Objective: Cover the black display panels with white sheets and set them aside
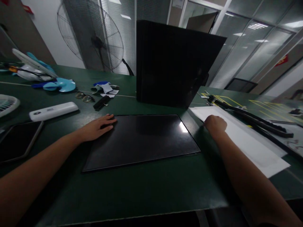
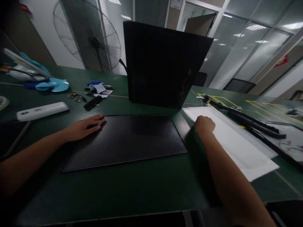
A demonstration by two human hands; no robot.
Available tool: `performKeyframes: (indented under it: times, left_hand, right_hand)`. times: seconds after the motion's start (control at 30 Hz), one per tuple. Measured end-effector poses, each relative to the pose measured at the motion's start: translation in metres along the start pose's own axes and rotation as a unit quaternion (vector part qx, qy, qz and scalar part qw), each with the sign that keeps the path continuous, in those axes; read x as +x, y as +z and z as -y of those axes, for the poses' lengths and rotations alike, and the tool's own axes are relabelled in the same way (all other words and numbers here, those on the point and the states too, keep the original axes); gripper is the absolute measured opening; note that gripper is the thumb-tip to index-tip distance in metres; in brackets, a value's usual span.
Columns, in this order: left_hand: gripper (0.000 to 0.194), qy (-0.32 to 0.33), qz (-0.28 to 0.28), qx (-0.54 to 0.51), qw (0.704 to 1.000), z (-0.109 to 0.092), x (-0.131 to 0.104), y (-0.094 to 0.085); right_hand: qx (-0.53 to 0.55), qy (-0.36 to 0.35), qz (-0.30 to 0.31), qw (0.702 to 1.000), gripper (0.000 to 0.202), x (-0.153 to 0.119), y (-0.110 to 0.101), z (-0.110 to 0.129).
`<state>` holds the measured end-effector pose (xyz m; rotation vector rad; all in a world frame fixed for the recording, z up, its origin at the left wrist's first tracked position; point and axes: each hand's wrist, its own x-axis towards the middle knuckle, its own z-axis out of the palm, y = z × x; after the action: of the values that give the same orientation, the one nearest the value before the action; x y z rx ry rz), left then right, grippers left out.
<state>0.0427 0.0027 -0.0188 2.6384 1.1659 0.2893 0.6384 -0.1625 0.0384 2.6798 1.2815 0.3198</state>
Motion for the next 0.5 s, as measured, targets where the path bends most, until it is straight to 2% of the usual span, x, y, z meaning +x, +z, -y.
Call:
performKeyframes:
  times: [0.1,0.23,0.4,0.5]
  left_hand:
    - [0.07,-0.029,-0.009,0.035,0.999,-0.001,0.0,0.001]
    - [0.064,-0.052,-0.011,0.067,0.996,-0.007,0.001,0.0]
    - [0.069,-0.119,-0.055,0.065,0.989,-0.012,0.003,-0.003]
    - [0.076,-0.124,-0.081,0.034,0.988,-0.011,0.001,-0.004]
  right_hand:
    - [-0.029,-0.051,0.023,0.998,0.034,-0.021,-0.02,0.015]
    - [-0.061,-0.205,0.034,0.976,0.032,-0.08,-0.046,0.063]
    - [-0.035,-0.427,0.038,0.903,0.036,-0.173,-0.066,0.13]
    - [0.008,-0.548,0.01,0.836,0.041,-0.202,-0.063,0.152]
